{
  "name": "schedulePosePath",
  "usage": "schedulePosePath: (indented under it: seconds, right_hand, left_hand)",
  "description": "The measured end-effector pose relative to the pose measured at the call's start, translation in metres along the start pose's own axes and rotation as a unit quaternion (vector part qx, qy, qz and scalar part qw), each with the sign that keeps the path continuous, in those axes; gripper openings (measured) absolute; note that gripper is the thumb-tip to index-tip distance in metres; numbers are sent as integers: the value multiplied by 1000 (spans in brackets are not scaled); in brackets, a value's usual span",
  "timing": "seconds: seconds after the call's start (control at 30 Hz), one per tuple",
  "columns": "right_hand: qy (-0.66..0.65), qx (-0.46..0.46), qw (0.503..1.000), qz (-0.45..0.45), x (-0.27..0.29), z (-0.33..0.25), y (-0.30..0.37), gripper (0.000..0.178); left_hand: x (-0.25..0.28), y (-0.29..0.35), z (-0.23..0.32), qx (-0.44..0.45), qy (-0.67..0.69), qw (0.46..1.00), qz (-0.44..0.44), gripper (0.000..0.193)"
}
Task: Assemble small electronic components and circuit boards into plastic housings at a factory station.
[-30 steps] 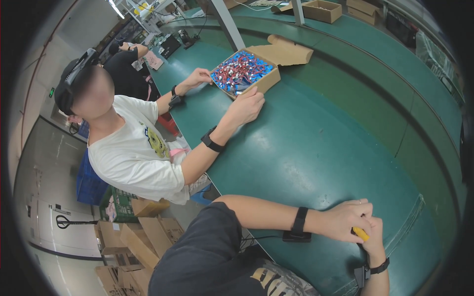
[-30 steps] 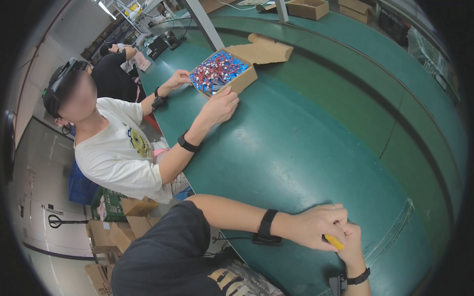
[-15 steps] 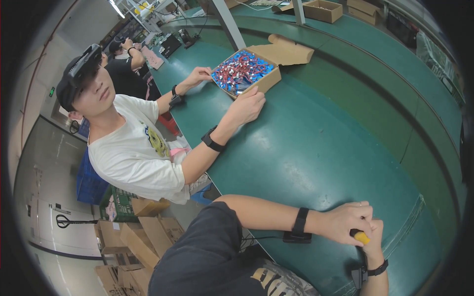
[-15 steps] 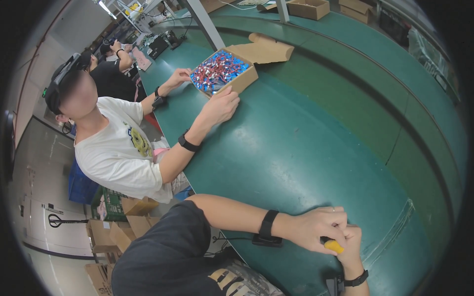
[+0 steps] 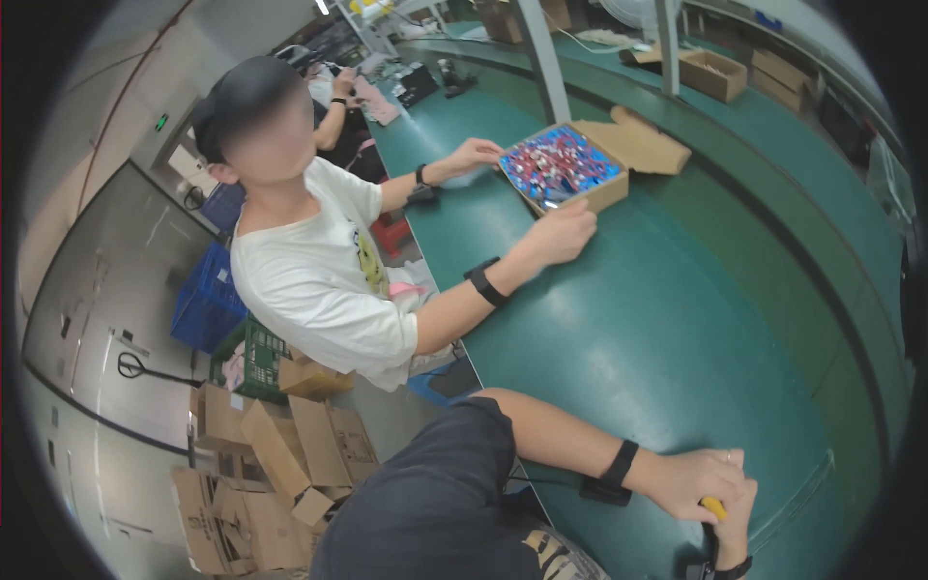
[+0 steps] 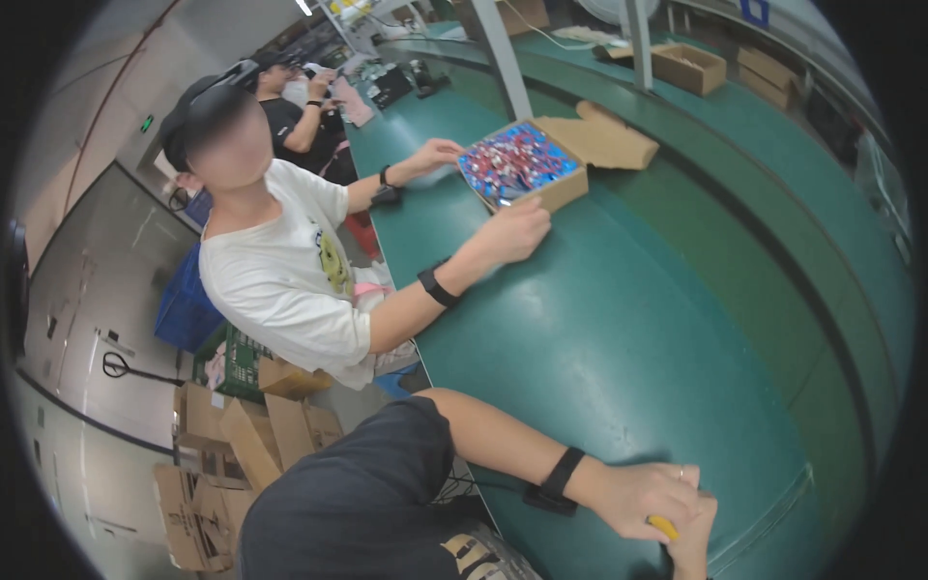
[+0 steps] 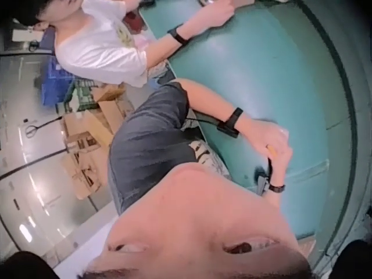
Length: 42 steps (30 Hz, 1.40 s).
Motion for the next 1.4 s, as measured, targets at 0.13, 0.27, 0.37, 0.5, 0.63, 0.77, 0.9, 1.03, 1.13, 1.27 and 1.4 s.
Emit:
schedulePosePath:
  seconds: [0.13,0.27,0.37,0.5,0.63,0.77,0.9,1.03,1.13,1.27,1.4]
  right_hand:
    - [109,55,992,-38,-3,6,-2,25]
    - [23,0,999,-37,-3,2,-2,23]
    - [22,14,999,-35,-6,-11,-4,24]
    - [35,20,998,-55,-5,-11,-3,27]
    - [-4,-13,998,-64,-4,-10,-4,25]
    - [-59,-46,995,-58,-2,1,-4,20]
    - [-120,-84,987,-73,-1,3,-4,15]
    - [-150,-106,981,-64,-3,6,-5,13]
    - [-132,-90,986,-54,-3,4,-7,13]
    - [-86,-58,994,-44,-4,9,-9,16]
    - [-89,-63,994,-27,-3,5,-7,19]
  left_hand:
    - [-5,-1,3,-16,-23,999,-22,19]
    - [-4,1,3,-3,-22,999,-31,20]
    - [-4,-1,0,11,-17,999,-40,21]
    - [-4,-4,2,23,-17,998,-49,23]
    - [-2,-5,0,15,-22,999,-32,24]
    - [-2,0,-2,14,-33,999,-6,24]
    - [4,-1,-3,25,-24,999,16,23]
    - [4,-2,-3,29,-12,999,15,22]
    - [2,-1,-6,38,-22,999,21,20]
    - [3,-2,-1,5,-45,999,26,19]
    - [5,-6,4,-2,-63,997,33,17]
Point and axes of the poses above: each hand's wrist, its own y-axis away from the middle knuckle, its own x-axis out of the back of the hand, z = x × y, the point moved 8 cm from there along -y, towards the middle knuckle, and after that the axes turned 10 degrees about -x, right-handed, at the moved point
